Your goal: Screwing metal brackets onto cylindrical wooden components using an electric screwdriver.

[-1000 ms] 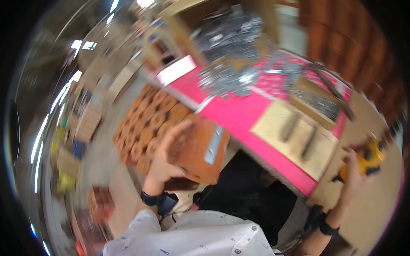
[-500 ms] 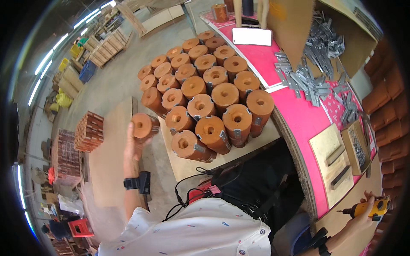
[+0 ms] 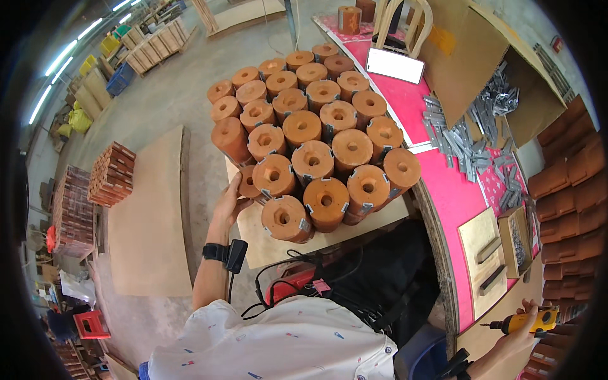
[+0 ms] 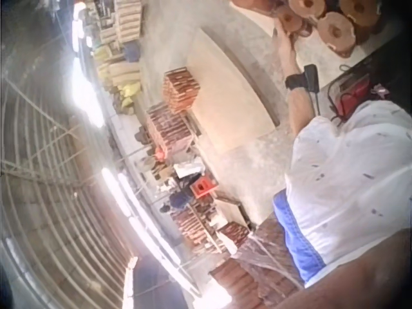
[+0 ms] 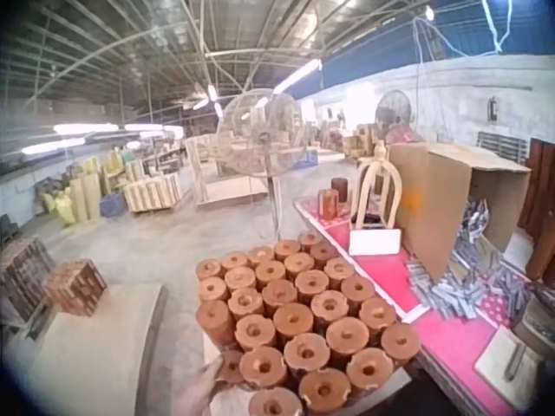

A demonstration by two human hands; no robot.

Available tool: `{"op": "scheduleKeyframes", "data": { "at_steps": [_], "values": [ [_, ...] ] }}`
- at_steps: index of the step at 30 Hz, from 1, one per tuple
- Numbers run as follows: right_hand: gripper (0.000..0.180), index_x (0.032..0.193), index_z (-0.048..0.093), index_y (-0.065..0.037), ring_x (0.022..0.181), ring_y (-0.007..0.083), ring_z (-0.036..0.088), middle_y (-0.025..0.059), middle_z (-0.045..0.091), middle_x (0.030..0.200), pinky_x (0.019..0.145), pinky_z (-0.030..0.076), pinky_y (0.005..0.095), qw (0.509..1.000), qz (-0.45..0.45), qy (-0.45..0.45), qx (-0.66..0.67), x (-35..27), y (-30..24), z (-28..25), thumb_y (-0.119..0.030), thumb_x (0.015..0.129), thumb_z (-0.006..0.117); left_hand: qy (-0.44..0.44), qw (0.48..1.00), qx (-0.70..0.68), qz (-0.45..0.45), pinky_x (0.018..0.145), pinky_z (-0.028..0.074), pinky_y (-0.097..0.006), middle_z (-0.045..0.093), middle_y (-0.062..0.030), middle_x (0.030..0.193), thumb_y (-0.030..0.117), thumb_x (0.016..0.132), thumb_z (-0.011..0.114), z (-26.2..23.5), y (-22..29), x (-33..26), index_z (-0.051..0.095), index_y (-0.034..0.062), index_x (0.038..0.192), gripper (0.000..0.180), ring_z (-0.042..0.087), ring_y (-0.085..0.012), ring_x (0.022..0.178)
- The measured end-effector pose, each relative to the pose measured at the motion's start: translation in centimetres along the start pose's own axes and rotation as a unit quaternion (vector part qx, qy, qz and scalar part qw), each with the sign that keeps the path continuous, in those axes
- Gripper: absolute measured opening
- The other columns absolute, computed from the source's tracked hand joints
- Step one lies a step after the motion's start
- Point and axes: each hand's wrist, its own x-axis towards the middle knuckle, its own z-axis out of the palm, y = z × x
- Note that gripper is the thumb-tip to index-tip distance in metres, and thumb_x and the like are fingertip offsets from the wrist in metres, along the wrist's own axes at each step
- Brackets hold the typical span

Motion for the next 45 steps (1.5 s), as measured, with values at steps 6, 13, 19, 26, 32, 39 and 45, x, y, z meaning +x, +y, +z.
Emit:
{"op": "scheduleKeyframes", "data": {
  "at_steps": [6,13,19,26,32,39,45],
  "values": [
    [0.034,0.108,0.063,0.002,0.086,0.0135,0.062,0.0109,0.067,0.097,0.075,0.047,0.0260,1.000,-0.005,-0.004,0.016,-0.5,0.0,0.8,-0.029,0.093,0.060,0.027,0.999,-0.005,0.036,0.090,0.048,-0.037,0.055,-0.0152,0.123,0.049,0.092,0.057,0.1,-1.2,0.2,0.041,-0.0005,0.133,0.066,0.059,-0.0243,0.106],
    [0.037,0.118,0.058,0.001,0.084,0.0129,0.062,0.0100,0.067,0.095,0.071,0.047,0.0245,0.998,-0.042,0.042,0.024,-1.3,-1.0,0.6,-0.026,0.093,0.060,0.055,0.995,0.067,0.054,0.080,0.048,-0.032,0.057,-0.0073,0.118,0.054,0.092,0.053,1.2,-2.5,2.3,0.043,0.0091,0.137,0.064,0.058,-0.0185,0.093],
    [0.035,0.116,0.055,-0.001,0.070,0.0146,0.064,0.0088,0.065,0.085,0.061,0.050,0.0258,0.997,-0.005,0.055,0.056,-3.1,-2.6,3.9,-0.014,0.086,0.068,0.079,0.989,0.119,0.044,0.079,0.045,-0.030,0.061,-0.0079,0.111,0.056,0.094,0.046,-4.1,-2.0,1.5,0.050,0.0098,0.131,0.060,0.057,-0.0175,0.092],
    [0.049,0.130,0.043,-0.001,0.080,0.0173,0.066,0.0088,0.063,0.093,0.067,0.053,0.0273,0.989,0.001,0.020,0.149,-2.8,-4.5,2.7,-0.002,0.085,0.063,0.135,0.875,0.102,0.454,0.070,0.053,-0.040,0.064,-0.0237,0.100,0.019,0.090,0.063,7.9,11.8,-10.4,0.060,-0.0008,0.107,0.026,0.061,-0.0342,0.083],
    [0.034,0.110,0.052,-0.003,0.077,0.0088,0.059,0.0016,0.061,0.090,0.070,0.050,0.0249,0.988,0.003,0.041,0.148,-2.9,-3.5,1.4,-0.004,0.081,0.071,-0.238,0.855,0.293,0.354,0.084,0.048,-0.029,0.063,-0.0080,0.100,0.001,0.088,0.057,22.5,11.9,-16.2,0.061,-0.0001,0.106,0.019,0.059,-0.0158,0.092],
    [0.045,0.119,0.052,-0.001,0.086,0.0114,0.061,0.0050,0.063,0.098,0.078,0.051,0.0269,0.993,-0.015,0.070,0.089,-2.7,-3.5,-0.3,-0.006,0.080,0.073,-0.587,0.523,0.435,0.438,0.081,0.050,-0.036,0.065,-0.0166,0.099,0.009,0.081,0.067,33.8,7.0,-19.4,0.064,-0.0002,0.105,0.026,0.063,-0.0321,0.092],
    [0.058,0.128,0.048,-0.005,0.101,0.0366,0.062,0.0209,0.061,0.113,0.085,0.052,0.0385,0.985,-0.153,0.082,0.008,-1.3,-4.4,1.5,-0.016,0.077,0.074,-0.689,0.541,0.361,0.320,0.093,0.046,-0.037,0.056,-0.0171,0.124,0.005,0.080,0.069,39.0,2.3,-20.9,0.048,-0.0005,0.130,0.055,0.056,-0.0284,0.114]
  ]
}}
